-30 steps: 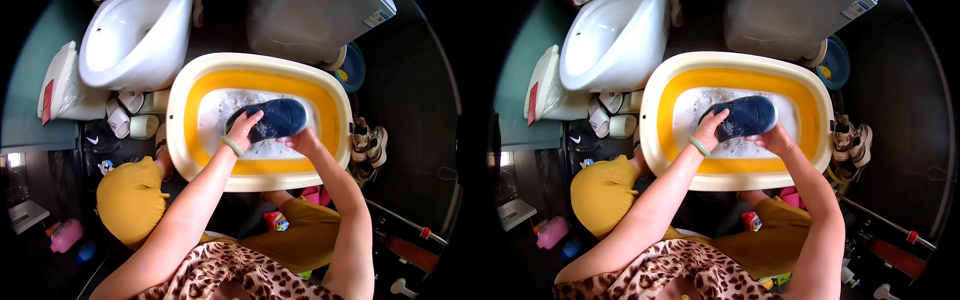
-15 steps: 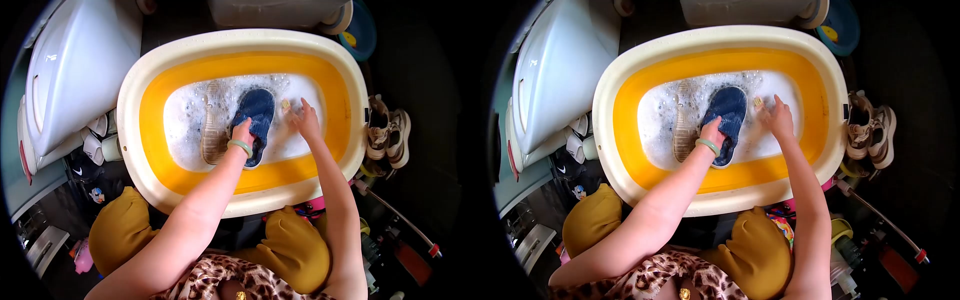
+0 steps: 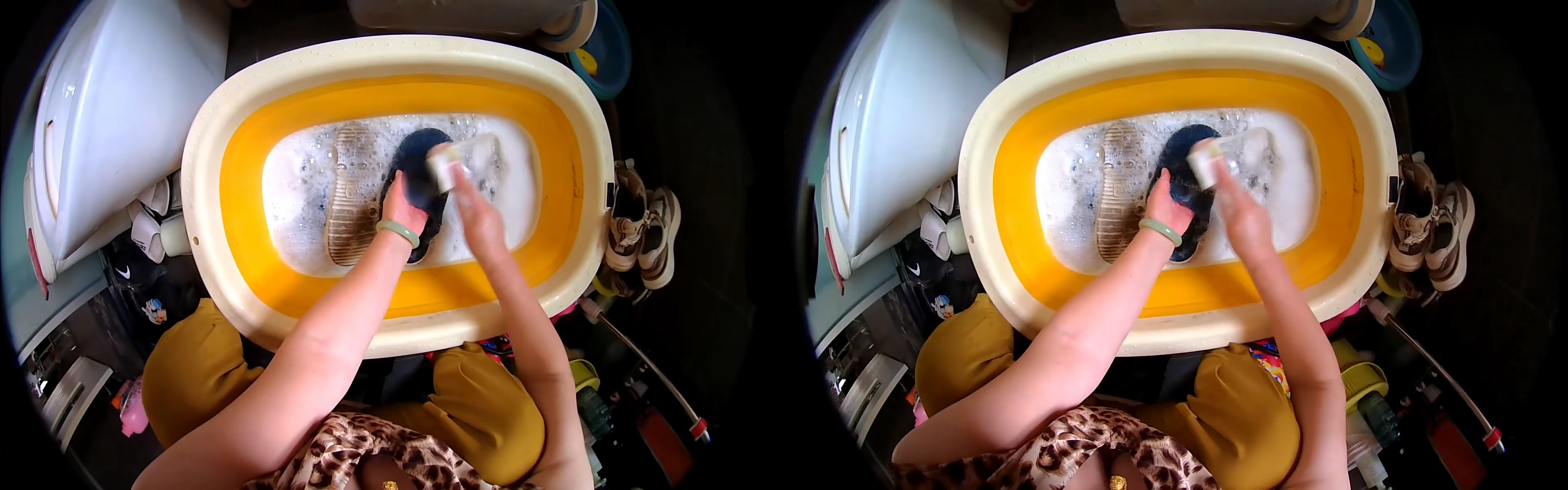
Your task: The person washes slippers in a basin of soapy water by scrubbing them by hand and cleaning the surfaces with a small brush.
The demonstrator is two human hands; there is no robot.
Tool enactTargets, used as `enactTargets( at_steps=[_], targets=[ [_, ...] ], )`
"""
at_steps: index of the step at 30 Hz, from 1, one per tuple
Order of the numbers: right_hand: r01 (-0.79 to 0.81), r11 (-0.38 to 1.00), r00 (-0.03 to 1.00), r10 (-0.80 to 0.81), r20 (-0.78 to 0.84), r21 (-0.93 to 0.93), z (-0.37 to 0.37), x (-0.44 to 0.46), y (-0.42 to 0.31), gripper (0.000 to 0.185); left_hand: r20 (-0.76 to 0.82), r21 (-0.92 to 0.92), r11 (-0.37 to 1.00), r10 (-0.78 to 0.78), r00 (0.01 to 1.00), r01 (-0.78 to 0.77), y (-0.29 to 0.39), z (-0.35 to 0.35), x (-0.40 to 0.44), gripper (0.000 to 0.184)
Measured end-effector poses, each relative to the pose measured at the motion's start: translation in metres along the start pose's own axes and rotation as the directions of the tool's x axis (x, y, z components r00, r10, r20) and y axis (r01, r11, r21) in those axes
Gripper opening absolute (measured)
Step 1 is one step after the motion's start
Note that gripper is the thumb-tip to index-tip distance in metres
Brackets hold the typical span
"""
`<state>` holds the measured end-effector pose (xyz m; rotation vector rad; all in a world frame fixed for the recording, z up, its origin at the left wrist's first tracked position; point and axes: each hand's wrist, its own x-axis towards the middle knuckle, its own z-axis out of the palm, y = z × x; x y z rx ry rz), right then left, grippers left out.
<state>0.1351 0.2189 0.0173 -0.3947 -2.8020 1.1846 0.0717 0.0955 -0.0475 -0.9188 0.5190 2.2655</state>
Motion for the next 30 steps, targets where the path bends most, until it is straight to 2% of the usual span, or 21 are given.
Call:
enactTargets(
  at_steps=[2,3,4,6,7,9,11,12,14,15,16,18,19,20,21,22,24,25,26,28,30],
  targets=[
    [0.033,0.974,0.929,0.054,0.365,-0.226,0.011,-0.008,-0.018,0.044,-0.089,0.109,0.993,-0.027,0.996,0.037,-0.001,-0.004,0.005,0.033],
    [0.03,0.975,0.929,0.054,0.365,-0.22,0.012,-0.004,-0.013,0.044,-0.05,0.125,0.991,-0.05,0.998,0.056,-0.001,-0.014,0.013,0.028],
    [0.085,0.938,0.932,0.044,0.359,-0.336,0.011,0.006,-0.004,0.046,-0.073,0.234,0.968,-0.072,0.995,0.088,0.006,0.007,-0.006,0.032],
    [0.135,0.854,0.952,0.029,0.305,-0.502,0.017,0.031,0.027,0.052,-0.073,0.178,0.965,-0.179,0.981,0.19,0.0,0.0,-0.007,0.038],
    [0.147,0.863,0.966,-0.021,0.257,-0.483,0.016,0.046,0.037,0.053,-0.151,0.239,0.95,-0.17,0.974,0.203,0.0,0.006,-0.008,0.042],
    [0.157,0.868,0.977,-0.068,0.2,-0.472,0.015,0.048,0.04,0.054,-0.148,0.227,0.948,-0.193,0.97,0.223,-0.002,0.005,-0.01,0.042],
    [0.031,0.878,0.99,0.04,0.138,-0.478,0.021,0.038,0.036,0.055,-0.117,0.18,0.959,-0.201,0.973,0.22,-0.004,-0.001,-0.001,0.038],
    [-0.057,0.906,0.977,0.137,0.163,-0.418,0.023,0.027,0.024,0.054,-0.114,0.173,0.961,-0.196,0.974,0.214,-0.001,0.001,-0.002,0.038],
    [0.177,0.953,0.959,-0.11,0.262,-0.246,0.034,-0.02,0.027,0.055,-0.187,0.239,0.956,-0.126,0.974,0.17,0.01,0.005,0.0,0.035],
    [0.146,0.965,0.962,-0.086,0.258,-0.22,0.033,-0.036,0.018,0.057,-0.111,0.212,0.963,-0.144,0.983,0.165,0.006,-0.028,0.022,0.034],
    [0.119,0.975,0.963,-0.066,0.262,-0.19,0.03,-0.042,0.01,0.059,-0.198,0.205,0.945,-0.214,0.957,0.253,0.007,-0.026,0.017,0.033],
    [0.243,0.897,0.927,-0.101,0.362,-0.37,0.013,-0.016,0.013,0.06,-0.036,0.28,0.951,-0.129,0.991,0.134,0.001,-0.036,0.017,0.033],
    [0.232,0.866,0.931,-0.065,0.36,-0.443,0.012,0.002,0.018,0.059,-0.234,0.344,0.93,-0.049,0.971,0.13,0.005,-0.009,-0.003,0.036],
    [0.199,0.85,0.957,-0.062,0.283,-0.488,0.013,0.022,0.026,0.056,-0.159,0.336,0.922,-0.144,0.977,0.191,0.009,-0.015,-0.003,0.041],
    [0.219,0.884,0.973,-0.164,0.164,-0.413,0.013,0.04,0.033,0.055,-0.188,0.335,0.921,-0.142,0.972,0.199,0.008,-0.013,-0.002,0.041],
    [0.219,0.883,0.973,-0.168,0.156,-0.415,0.015,0.041,0.033,0.055,-0.21,0.335,0.92,-0.139,0.968,0.204,0.008,-0.009,-0.001,0.041],
    [0.009,0.825,0.973,0.123,0.195,-0.565,0.019,0.033,0.027,0.055,-0.202,0.309,0.927,-0.153,0.967,0.211,0.008,-0.011,0.001,0.04],
    [0.001,0.875,0.991,0.065,0.121,-0.484,0.032,0.014,0.034,0.055,-0.198,0.275,0.939,-0.156,0.968,0.207,0.008,-0.011,0.004,0.039],
    [0.065,0.894,0.991,-0.005,0.136,-0.443,0.038,-0.008,0.033,0.055,-0.211,0.245,0.953,-0.127,0.969,0.178,0.013,0.005,-0.007,0.035],
    [0.168,0.971,0.965,-0.126,0.23,-0.171,0.03,-0.039,0.01,0.054,-0.174,0.226,0.958,-0.139,0.975,0.177,0.012,-0.02,0.014,0.032],
    [0.213,0.951,0.942,-0.139,0.304,-0.226,0.024,-0.03,0.015,0.053,-0.111,0.2,0.969,-0.127,0.986,0.148,0.011,-0.025,0.008,0.03]
  ],
)
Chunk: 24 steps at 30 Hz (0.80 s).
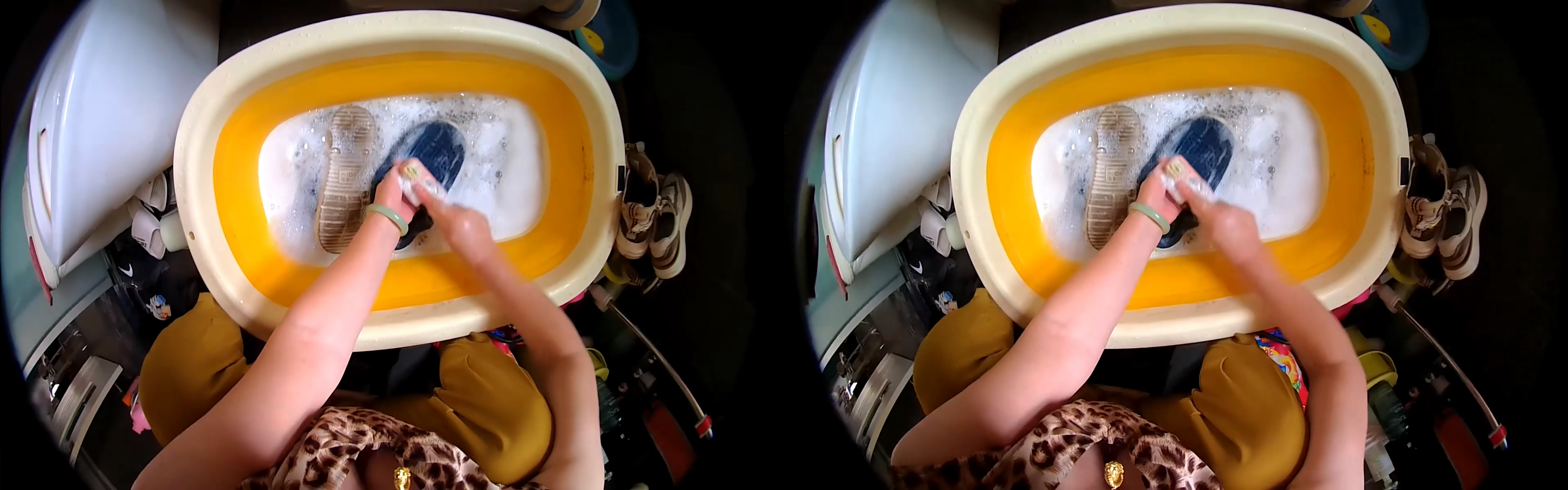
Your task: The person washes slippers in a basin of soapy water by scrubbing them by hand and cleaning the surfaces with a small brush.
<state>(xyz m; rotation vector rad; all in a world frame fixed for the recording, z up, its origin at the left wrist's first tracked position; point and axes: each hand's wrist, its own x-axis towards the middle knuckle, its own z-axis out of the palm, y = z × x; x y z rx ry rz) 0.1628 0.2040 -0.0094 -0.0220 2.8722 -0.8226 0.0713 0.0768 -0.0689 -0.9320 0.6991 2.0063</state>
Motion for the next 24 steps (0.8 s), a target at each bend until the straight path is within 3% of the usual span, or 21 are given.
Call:
enactTargets(
  at_steps=[1,2,3,5,7,8,9,10,11,12,14,16,17,18,21,23,24],
  targets=[
    [0.043,0.995,0.998,-0.038,0.056,-0.092,-0.007,0.011,0.011,0.053,-0.091,0.111,0.994,-0.001,0.996,0.011,0.003,0.012,-0.01,0.03],
    [0.004,0.975,0.991,0.025,0.13,-0.221,-0.017,0.027,0.018,0.052,-0.178,0.218,0.976,0.011,0.984,0.028,0.006,0.019,-0.015,0.032],
    [-0.051,0.974,0.995,0.068,0.068,-0.221,-0.018,0.043,0.032,0.054,-0.081,0.071,0.992,-0.101,0.992,0.107,0.005,0.012,-0.008,0.037],
    [-0.108,0.971,0.994,0.11,-0.002,-0.215,-0.012,0.054,0.042,0.057,-0.121,0.091,0.993,-0.064,0.991,0.075,0.004,0.012,-0.006,0.04],
    [-0.227,0.967,0.966,0.21,-0.149,-0.114,-0.01,0.055,0.041,0.056,-0.122,0.082,0.995,-0.054,0.991,0.064,0.002,0.014,-0.004,0.041],
    [-0.348,0.932,0.934,0.337,-0.116,-0.097,-0.007,0.046,0.028,0.051,-0.118,0.071,0.996,-0.052,0.992,0.06,0.005,0.017,-0.009,0.041],
    [-0.289,0.956,0.955,0.285,-0.085,-0.048,0.003,0.033,0.024,0.049,-0.107,0.052,0.997,-0.054,0.993,0.06,0.012,0.025,-0.017,0.043],
    [-0.165,0.983,0.986,0.163,0.03,0.08,0.004,0.012,0.013,0.048,-0.114,0.092,0.996,-0.008,0.993,0.018,0.01,0.018,-0.01,0.043],
    [-0.146,0.954,0.989,0.137,0.051,0.262,0.003,-0.006,-0.004,0.048,-0.144,0.107,0.993,-0.028,0.989,0.044,0.008,0.011,-0.002,0.042],
    [-0.182,0.971,0.979,0.164,0.123,0.156,0.002,-0.012,-0.016,0.049,-0.179,0.118,0.991,-0.045,0.983,0.067,0.009,0.007,0.002,0.042],
    [-0.051,0.997,0.994,0.046,0.097,0.052,-0.01,-0.001,-0.011,0.05,-0.154,0.103,0.994,-0.03,0.988,0.046,0.002,-0.006,0.005,0.04],
    [-0.021,0.968,0.964,0.085,0.252,-0.249,-0.02,0.028,0.012,0.06,-0.129,0.116,0.993,0.007,0.992,0.008,0.006,0.009,-0.007,0.041],
    [-0.065,0.982,0.986,0.091,0.142,-0.18,-0.019,0.04,0.03,0.06,-0.145,0.07,0.996,-0.044,0.988,0.055,0.009,0.013,-0.01,0.042],
    [-0.068,0.97,0.996,0.08,0.042,-0.235,-0.023,0.051,0.037,0.058,-0.129,0.094,0.995,-0.032,0.991,0.044,0.009,0.014,-0.012,0.041],
    [-0.165,0.946,0.98,0.19,0.066,-0.278,-0.02,0.05,0.042,0.057,-0.142,0.099,0.993,-0.044,0.989,0.059,0.009,0.019,-0.012,0.043],
    [-0.32,0.944,0.944,0.31,-0.113,-0.083,-0.002,0.035,0.023,0.052,-0.085,0.054,0.998,-0.017,0.996,0.021,0.01,0.018,-0.014,0.043],
    [-0.321,0.947,0.946,0.322,-0.046,0.032,0.003,0.024,0.015,0.05,-0.087,0.055,0.998,-0.019,0.996,0.024,0.01,0.016,-0.012,0.043]
  ],
)
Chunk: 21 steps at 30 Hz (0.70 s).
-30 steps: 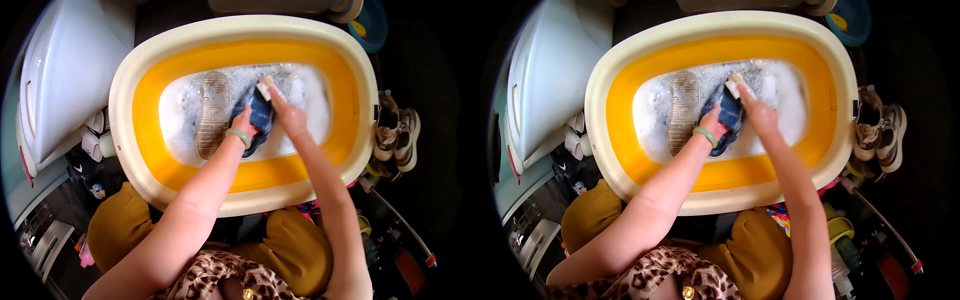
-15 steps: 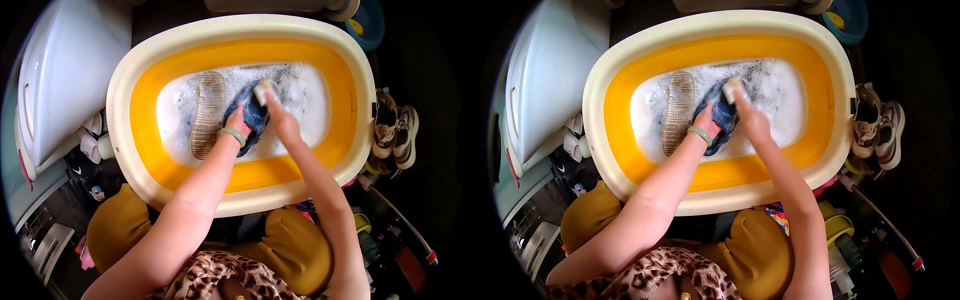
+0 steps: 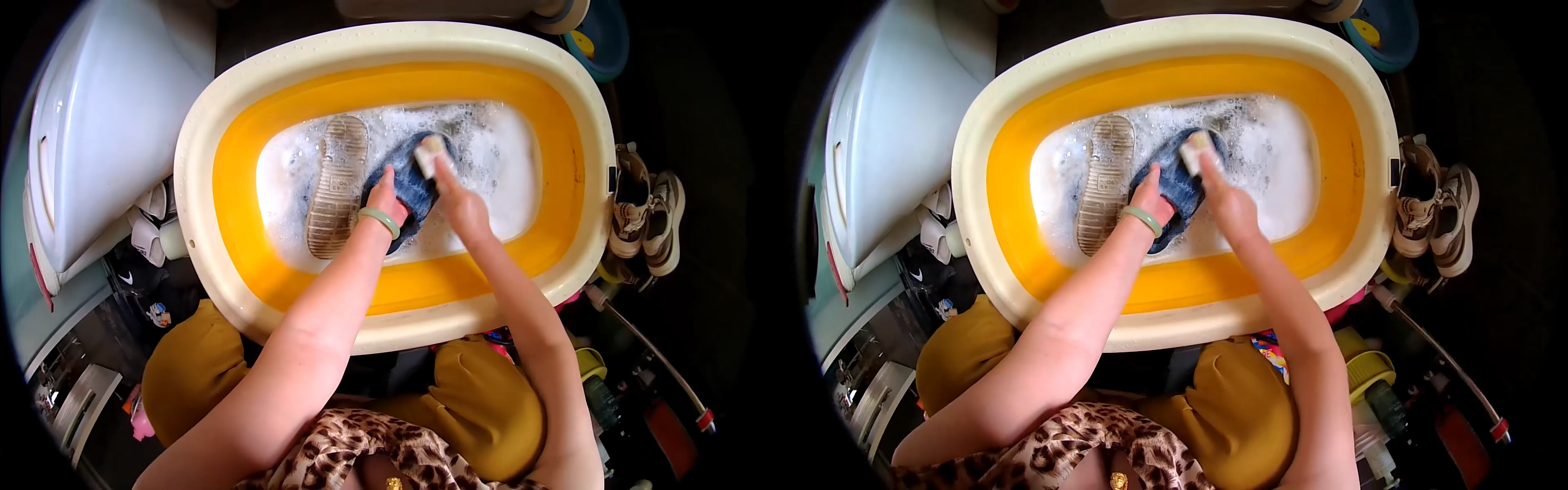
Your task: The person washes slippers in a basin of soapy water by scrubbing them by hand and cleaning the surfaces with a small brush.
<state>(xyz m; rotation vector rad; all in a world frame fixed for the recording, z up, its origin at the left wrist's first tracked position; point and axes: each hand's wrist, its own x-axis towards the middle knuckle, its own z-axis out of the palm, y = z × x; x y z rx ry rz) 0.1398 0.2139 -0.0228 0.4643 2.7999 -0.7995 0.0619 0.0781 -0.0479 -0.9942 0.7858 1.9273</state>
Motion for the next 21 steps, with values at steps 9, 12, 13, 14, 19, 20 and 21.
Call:
enactTargets(
  at_steps=[9,12,13,14,19,20,21],
  targets=[
    [0.222,0.971,0.965,-0.207,0.161,-0.083,-0.018,0.022,0.006,0.055,-0.032,-0.042,0.999,0.012,0.999,-0.013,0.003,-0.003,-0.005,0.045],
    [0.007,0.97,0.983,0.038,0.18,-0.243,-0.032,0.03,0.033,0.056,-0.022,-0.041,0.999,0.012,1.0,-0.013,0.001,-0.003,-0.006,0.047],
    [-0.119,0.989,0.989,0.125,0.074,-0.083,-0.035,0.025,0.052,0.055,-0.041,-0.027,0.999,0.031,0.999,-0.032,0.002,-0.002,-0.008,0.048],
    [-0.224,0.97,0.974,0.226,-0.013,0.094,-0.037,0.019,0.073,0.054,-0.038,-0.028,0.999,0.032,0.999,-0.033,0.003,-0.004,-0.012,0.048],
    [-0.139,0.984,0.951,0.164,-0.262,0.114,-0.021,0.001,0.124,0.048,-0.082,-0.036,0.996,0.074,0.994,-0.077,0.006,-0.011,-0.016,0.047],
    [-0.154,0.969,0.945,0.201,-0.257,0.192,-0.013,0.002,0.122,0.048,-0.063,-0.066,0.994,0.078,0.995,-0.082,0.009,-0.01,-0.014,0.047],
    [-0.167,0.949,0.938,0.237,-0.253,0.268,-0.01,0.004,0.11,0.048,-0.065,-0.121,0.989,0.075,0.995,-0.083,0.009,-0.009,-0.013,0.043]
  ],
)
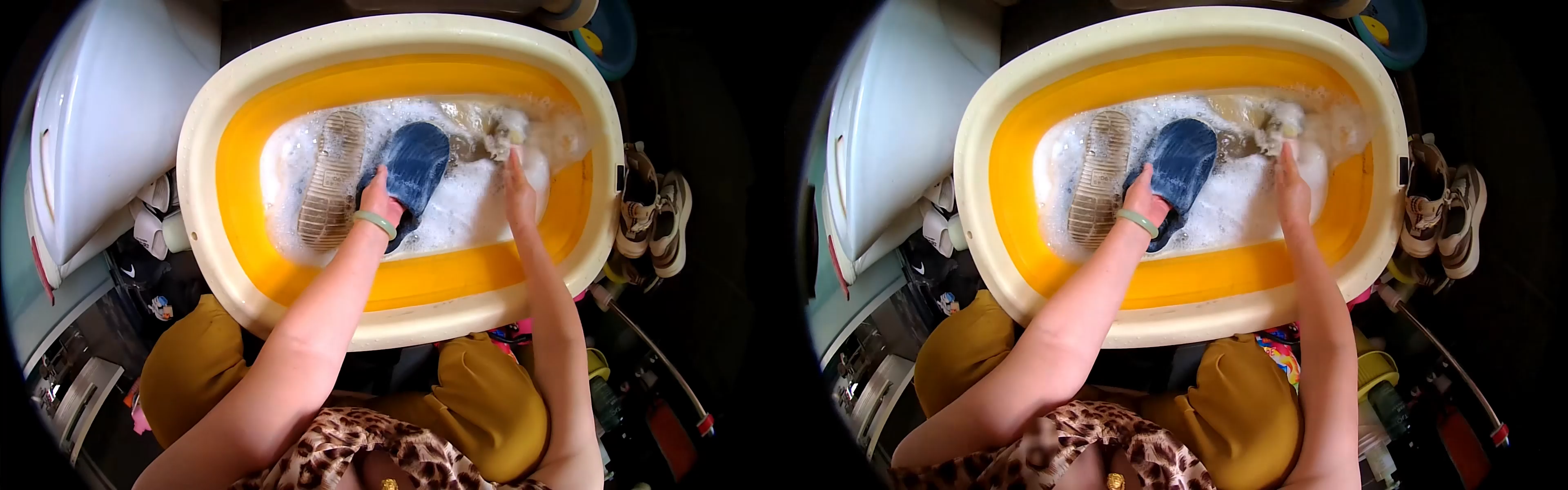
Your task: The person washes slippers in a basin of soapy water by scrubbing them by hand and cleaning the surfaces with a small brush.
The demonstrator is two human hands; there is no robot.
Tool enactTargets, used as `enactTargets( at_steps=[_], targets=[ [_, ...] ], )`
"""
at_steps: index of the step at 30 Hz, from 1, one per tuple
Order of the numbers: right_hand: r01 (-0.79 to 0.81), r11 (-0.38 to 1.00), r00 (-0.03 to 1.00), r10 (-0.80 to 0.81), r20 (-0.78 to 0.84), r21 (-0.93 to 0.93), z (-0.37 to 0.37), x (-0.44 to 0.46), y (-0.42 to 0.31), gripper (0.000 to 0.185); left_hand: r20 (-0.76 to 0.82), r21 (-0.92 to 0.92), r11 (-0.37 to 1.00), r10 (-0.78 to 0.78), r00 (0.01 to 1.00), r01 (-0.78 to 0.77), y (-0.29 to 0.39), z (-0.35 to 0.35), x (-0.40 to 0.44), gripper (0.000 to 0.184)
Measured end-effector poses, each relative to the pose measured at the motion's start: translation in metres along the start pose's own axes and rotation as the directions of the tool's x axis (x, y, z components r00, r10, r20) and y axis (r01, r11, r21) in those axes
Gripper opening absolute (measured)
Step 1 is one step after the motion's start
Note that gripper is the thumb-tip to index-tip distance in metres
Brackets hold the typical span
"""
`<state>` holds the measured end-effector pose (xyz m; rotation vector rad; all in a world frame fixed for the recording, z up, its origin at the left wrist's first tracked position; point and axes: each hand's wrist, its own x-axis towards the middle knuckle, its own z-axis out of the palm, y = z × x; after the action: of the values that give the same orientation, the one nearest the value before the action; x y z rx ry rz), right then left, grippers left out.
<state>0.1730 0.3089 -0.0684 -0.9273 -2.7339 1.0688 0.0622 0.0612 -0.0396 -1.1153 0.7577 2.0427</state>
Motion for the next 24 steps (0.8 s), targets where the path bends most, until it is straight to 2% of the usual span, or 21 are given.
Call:
enactTargets(
  at_steps=[1,2,4,6,7,8,9,11,13,14,17,19,20,21,23,24],
  targets=[
    [-0.001,1.0,1.0,0.001,0.001,0.004,0.005,-0.004,-0.022,0.048,-0.002,0.003,1.0,0.003,1.0,-0.003,-0.001,-0.001,0.0,0.043],
    [0.14,0.984,0.988,-0.146,0.054,0.107,0.008,-0.008,-0.045,0.049,0.02,-0.034,0.999,-0.003,1.0,0.004,-0.002,-0.003,0.001,0.041],
    [0.178,0.971,0.934,-0.218,0.283,0.162,0.005,-0.021,-0.092,0.049,0.11,-0.043,0.999,-0.016,0.994,0.02,-0.006,-0.006,0.004,0.034],
    [0.211,0.977,0.825,-0.192,0.531,0.024,0.007,-0.036,-0.131,0.047,0.116,0.023,1.0,0.0,0.993,-0.002,-0.015,-0.013,0.009,0.031],
    [0.331,0.943,0.76,-0.248,0.6,-0.03,0.012,-0.04,-0.141,0.047,0.125,0.096,0.995,0.013,0.992,-0.025,-0.017,-0.017,0.011,0.028],
    [0.45,0.892,0.733,-0.344,0.586,-0.039,0.02,-0.036,-0.145,0.048,0.183,0.099,0.995,-0.052,0.982,0.034,-0.015,-0.023,0.013,0.022],
    [0.447,0.894,0.734,-0.343,0.586,-0.036,0.024,-0.024,-0.14,0.048,0.18,0.102,0.994,-0.053,0.982,0.035,-0.015,-0.025,0.012,0.022],
    [0.545,0.808,0.756,-0.357,0.549,-0.225,0.028,0.004,-0.126,0.048,0.221,0.327,0.944,-0.026,0.975,-0.049,-0.014,-0.025,0.009,0.018],
    [0.375,0.885,0.847,-0.206,0.49,-0.275,0.016,0.014,-0.131,0.049,0.201,0.317,0.948,-0.058,0.978,-0.009,-0.011,-0.018,0.007,0.017],
    [0.309,0.926,0.907,-0.218,0.36,-0.217,0.025,0.016,-0.116,0.05,0.198,0.349,0.937,-0.064,0.978,-0.01,-0.01,-0.012,0.007,0.018],
    [0.36,0.905,0.864,-0.233,0.446,-0.227,0.028,-0.016,-0.125,0.049,0.174,0.416,0.909,-0.068,0.982,-0.011,-0.007,-0.006,0.004,0.019],
    [0.401,0.91,0.796,-0.403,0.452,0.106,0.027,-0.05,-0.14,0.047,0.153,0.445,0.892,-0.167,0.974,0.083,-0.001,-0.012,0.003,0.028],
    [0.407,0.914,0.763,-0.333,0.553,-0.01,0.02,-0.048,-0.144,0.046,0.196,0.488,0.87,-0.191,0.962,0.073,0.001,-0.021,0.0,0.028],
    [0.403,0.915,0.759,-0.333,0.56,-0.002,0.019,-0.041,-0.135,0.046,0.185,0.487,0.87,-0.189,0.964,0.078,-0.002,-0.03,-0.001,0.028],
    [0.518,0.797,0.753,-0.253,0.608,-0.31,0.019,-0.003,-0.112,0.047,0.212,0.562,0.826,-0.202,0.956,0.05,-0.005,-0.035,0.002,0.03],
    [0.448,0.822,0.828,-0.232,0.511,-0.352,0.016,0.011,-0.11,0.05,0.162,0.57,0.817,-0.219,0.962,0.09,-0.004,-0.031,-0.001,0.03]
  ],
)
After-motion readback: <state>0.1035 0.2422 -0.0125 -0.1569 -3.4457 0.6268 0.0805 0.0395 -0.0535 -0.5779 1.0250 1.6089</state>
